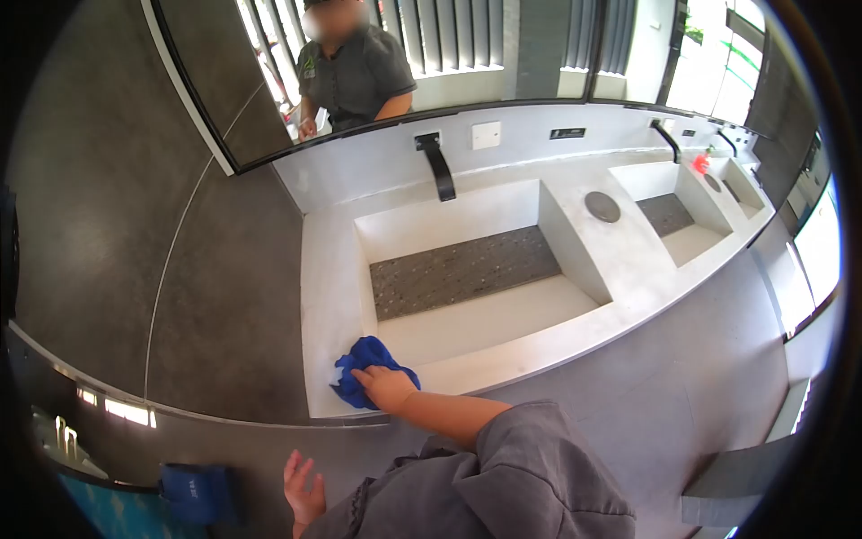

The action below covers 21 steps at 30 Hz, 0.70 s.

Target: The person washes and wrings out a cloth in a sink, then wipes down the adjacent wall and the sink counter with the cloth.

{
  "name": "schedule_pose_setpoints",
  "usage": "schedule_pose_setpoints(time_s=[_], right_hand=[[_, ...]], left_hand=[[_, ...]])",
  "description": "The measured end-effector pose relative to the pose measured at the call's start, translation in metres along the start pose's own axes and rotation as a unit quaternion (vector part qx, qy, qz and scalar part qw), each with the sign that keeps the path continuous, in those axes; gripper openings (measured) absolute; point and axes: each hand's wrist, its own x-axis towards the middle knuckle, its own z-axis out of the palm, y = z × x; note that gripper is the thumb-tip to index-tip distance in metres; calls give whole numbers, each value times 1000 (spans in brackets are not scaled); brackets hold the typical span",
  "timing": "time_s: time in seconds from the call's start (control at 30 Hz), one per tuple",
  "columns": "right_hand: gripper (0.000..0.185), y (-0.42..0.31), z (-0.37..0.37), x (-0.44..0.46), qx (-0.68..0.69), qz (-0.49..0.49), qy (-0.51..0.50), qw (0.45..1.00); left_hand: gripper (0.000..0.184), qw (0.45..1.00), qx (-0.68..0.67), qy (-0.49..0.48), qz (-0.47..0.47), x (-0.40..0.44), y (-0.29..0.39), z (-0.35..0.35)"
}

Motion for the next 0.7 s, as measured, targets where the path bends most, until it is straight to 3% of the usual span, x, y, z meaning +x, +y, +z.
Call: schedule_pose_setpoints(time_s=[0.03,0.13,0.17,0.2,0.23,0.3,0.33,0.37,0.4,0.43,0.5,0.57,0.63,0.7], right_hand=[[45,7,-5,-6,-8,3,7,1000],[35,28,-23,-18,117,174,144,967],[35,28,-37,-21,113,176,150,966],[32,26,-51,-27,267,232,154,923],[30,23,-61,-34,414,279,154,853],[29,17,-72,-45,465,276,167,825],[27,12,-75,-49,481,270,150,821],[25,10,-75,-52,498,262,133,816],[25,11,-71,-57,472,216,142,843],[27,-5,-90,-63,478,224,116,842],[33,-18,-109,-75,438,186,129,870],[39,-5,-112,-92,447,165,159,865],[42,20,-127,-115,422,190,184,867],[42,59,-154,-142,443,199,189,853]], left_hand=[[35,1000,-6,0,8,5,3,2],[34,997,-65,-3,28,21,8,13],[37,985,-171,-19,-17,27,5,23],[41,959,-275,-36,-64,32,4,34],[41,957,-279,-40,-62,36,7,44],[64,895,-420,-96,-114,45,23,68],[64,895,-420,-98,-111,50,32,78],[76,877,-446,-128,-126,56,42,88],[90,857,-470,-158,-141,61,53,97],[90,859,-466,-162,-137,65,66,107],[103,798,-552,-205,-132,72,92,130],[94,777,-563,-252,-121,76,111,161],[81,704,-627,-298,-150,78,141,200],[70,694,-640,-296,-144,79,175,243]])
